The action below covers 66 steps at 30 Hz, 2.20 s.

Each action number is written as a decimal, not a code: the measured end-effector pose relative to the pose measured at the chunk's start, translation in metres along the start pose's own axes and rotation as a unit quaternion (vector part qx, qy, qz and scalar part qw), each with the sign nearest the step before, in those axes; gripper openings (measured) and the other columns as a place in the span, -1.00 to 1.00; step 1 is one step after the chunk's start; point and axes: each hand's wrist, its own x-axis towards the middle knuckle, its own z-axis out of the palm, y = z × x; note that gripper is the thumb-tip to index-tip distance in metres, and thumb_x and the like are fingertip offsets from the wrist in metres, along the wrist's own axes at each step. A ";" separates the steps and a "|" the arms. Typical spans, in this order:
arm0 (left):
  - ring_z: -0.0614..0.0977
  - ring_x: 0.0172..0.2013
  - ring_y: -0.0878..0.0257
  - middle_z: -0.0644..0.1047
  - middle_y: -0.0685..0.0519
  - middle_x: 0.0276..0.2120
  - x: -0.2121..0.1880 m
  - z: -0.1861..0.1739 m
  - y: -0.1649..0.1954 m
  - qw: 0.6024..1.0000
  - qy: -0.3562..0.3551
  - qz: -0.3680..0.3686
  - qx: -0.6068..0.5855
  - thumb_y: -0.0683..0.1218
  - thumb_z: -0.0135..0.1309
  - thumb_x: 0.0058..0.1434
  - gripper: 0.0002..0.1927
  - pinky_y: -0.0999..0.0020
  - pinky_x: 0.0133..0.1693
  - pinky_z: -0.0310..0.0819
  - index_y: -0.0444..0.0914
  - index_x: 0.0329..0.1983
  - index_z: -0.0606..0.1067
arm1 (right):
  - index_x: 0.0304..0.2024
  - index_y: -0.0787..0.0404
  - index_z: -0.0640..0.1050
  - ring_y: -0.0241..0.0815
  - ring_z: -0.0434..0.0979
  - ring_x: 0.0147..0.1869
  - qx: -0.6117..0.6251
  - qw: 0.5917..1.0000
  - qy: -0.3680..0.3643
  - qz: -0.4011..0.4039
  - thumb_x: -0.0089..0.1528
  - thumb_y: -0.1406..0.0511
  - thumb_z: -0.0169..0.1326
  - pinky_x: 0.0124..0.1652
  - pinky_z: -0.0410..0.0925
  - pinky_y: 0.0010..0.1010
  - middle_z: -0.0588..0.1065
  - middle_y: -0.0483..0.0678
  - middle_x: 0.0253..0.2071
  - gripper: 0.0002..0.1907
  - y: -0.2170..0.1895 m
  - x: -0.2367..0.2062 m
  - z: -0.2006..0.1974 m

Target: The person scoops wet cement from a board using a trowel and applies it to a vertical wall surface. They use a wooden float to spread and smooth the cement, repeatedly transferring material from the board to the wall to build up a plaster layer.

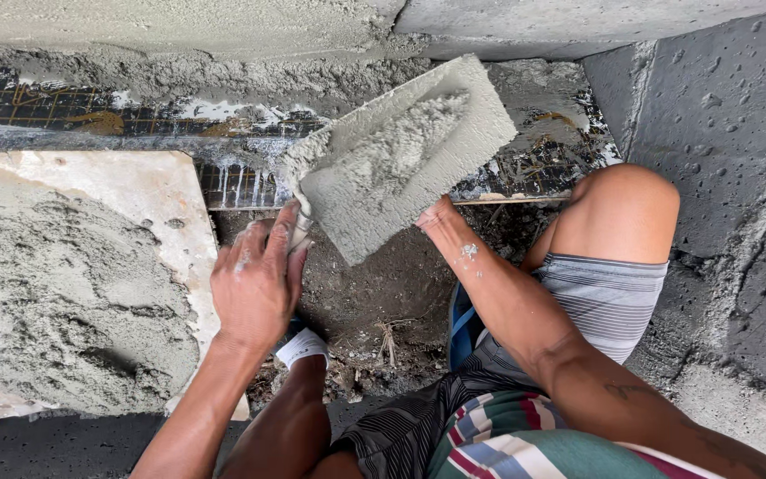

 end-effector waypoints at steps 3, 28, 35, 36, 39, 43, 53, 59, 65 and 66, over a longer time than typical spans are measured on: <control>0.58 -0.43 0.10 0.57 -0.05 -0.32 -0.003 0.001 -0.007 0.998 0.000 -0.018 -0.065 -0.04 0.22 0.31 -0.51 0.17 -0.40 0.52 -0.19 0.29 0.46 | 0.36 0.13 0.32 0.02 0.40 0.37 -0.115 0.987 -0.044 -0.100 0.11 0.07 0.20 0.34 0.31 0.04 0.39 0.11 0.32 -0.20 -0.019 -0.006 -0.005; 0.63 -0.37 0.23 0.59 -0.13 -0.33 -0.192 -0.060 -0.038 0.878 0.223 -0.406 -0.124 0.04 0.04 0.64 -0.46 0.45 -0.28 0.52 -0.53 0.38 0.36 | -0.28 0.27 0.51 0.11 0.54 0.04 0.139 0.891 0.423 0.090 0.26 0.55 -0.02 -0.11 0.59 -0.01 0.49 0.13 -0.02 -0.87 -0.059 0.139 0.055; 0.60 -0.35 0.28 0.55 -0.09 -0.25 -0.184 -0.066 -0.035 0.864 0.217 -0.386 -0.240 0.07 0.02 0.69 -0.48 0.47 -0.28 0.52 -0.48 0.37 0.27 | -0.31 0.33 0.52 -0.05 0.52 -0.35 0.237 0.882 0.404 0.058 0.19 0.55 0.02 -0.36 0.60 -0.21 0.46 0.07 -0.30 -0.90 -0.054 0.151 0.057; 0.54 -0.44 0.31 0.52 -0.07 -0.29 -0.182 -0.067 -0.033 0.834 0.225 -0.424 -0.271 0.08 0.01 0.62 -0.44 0.48 -0.39 0.44 -0.44 0.40 0.27 | -0.30 0.34 0.53 -0.02 0.53 -0.32 0.238 0.880 0.408 0.043 0.18 0.60 0.04 -0.34 0.59 -0.28 0.48 0.12 -0.28 -0.86 -0.050 0.150 0.056; 0.40 -0.63 0.35 0.46 -0.06 -0.39 -0.174 -0.071 -0.030 0.769 0.240 -0.483 -0.343 0.11 0.00 0.50 -0.37 0.47 -0.61 0.27 -0.38 0.45 0.24 | -0.30 0.34 0.53 0.00 0.54 -0.26 0.233 0.904 0.357 -0.031 0.14 0.66 0.02 -0.28 0.57 -0.23 0.49 0.12 -0.27 -0.79 -0.037 0.146 0.059; 0.37 -0.67 0.34 0.44 -0.07 -0.44 -0.165 -0.076 -0.027 0.759 0.239 -0.478 -0.373 0.12 0.00 0.51 -0.40 0.47 -0.65 0.24 -0.41 0.37 0.25 | -0.21 0.39 0.53 0.00 0.56 -0.14 0.211 0.929 0.288 -0.099 0.17 0.66 0.08 -0.07 0.58 -0.11 0.50 0.09 -0.20 -0.79 -0.028 0.138 0.071; 0.50 -0.44 0.31 0.49 -0.09 -0.35 -0.153 -0.069 -0.030 0.778 0.246 -0.450 -0.363 0.14 0.04 0.51 -0.34 0.49 -0.40 0.41 -0.44 0.42 0.27 | 0.09 -0.05 0.33 -0.07 0.54 -0.05 0.172 0.925 0.284 -0.183 0.11 0.64 0.06 0.09 0.49 0.18 0.42 -0.11 -0.03 -0.37 -0.019 0.126 0.097; 0.37 -0.71 0.34 0.46 -0.08 -0.44 -0.153 -0.071 -0.029 0.742 0.252 -0.482 -0.392 0.13 0.04 0.44 -0.39 0.51 -0.66 0.25 -0.46 0.26 0.30 | 0.16 -0.10 0.33 -0.08 0.54 0.03 0.156 0.934 0.252 -0.198 0.11 0.62 0.08 0.10 0.49 0.12 0.43 -0.12 -0.01 -0.31 -0.012 0.126 0.090; 0.39 -0.64 0.31 0.48 -0.10 -0.37 -0.159 -0.066 -0.036 0.768 0.245 -0.475 -0.354 0.10 0.02 0.50 -0.39 0.49 -0.57 0.27 -0.43 0.40 0.31 | 0.20 -0.11 0.32 -0.07 0.50 0.13 0.148 0.940 0.217 -0.219 0.14 0.64 0.09 0.19 0.46 0.08 0.43 -0.11 0.01 -0.29 -0.014 0.117 0.104; 0.42 -0.60 0.32 0.48 -0.10 -0.37 -0.161 -0.065 -0.038 0.771 0.245 -0.465 -0.359 0.10 0.02 0.51 -0.39 0.50 -0.53 0.31 -0.44 0.40 0.31 | 0.21 -0.14 0.31 -0.06 0.51 0.16 0.142 0.939 0.225 -0.217 0.13 0.64 0.09 0.22 0.46 0.07 0.43 -0.11 0.00 -0.27 -0.013 0.114 0.112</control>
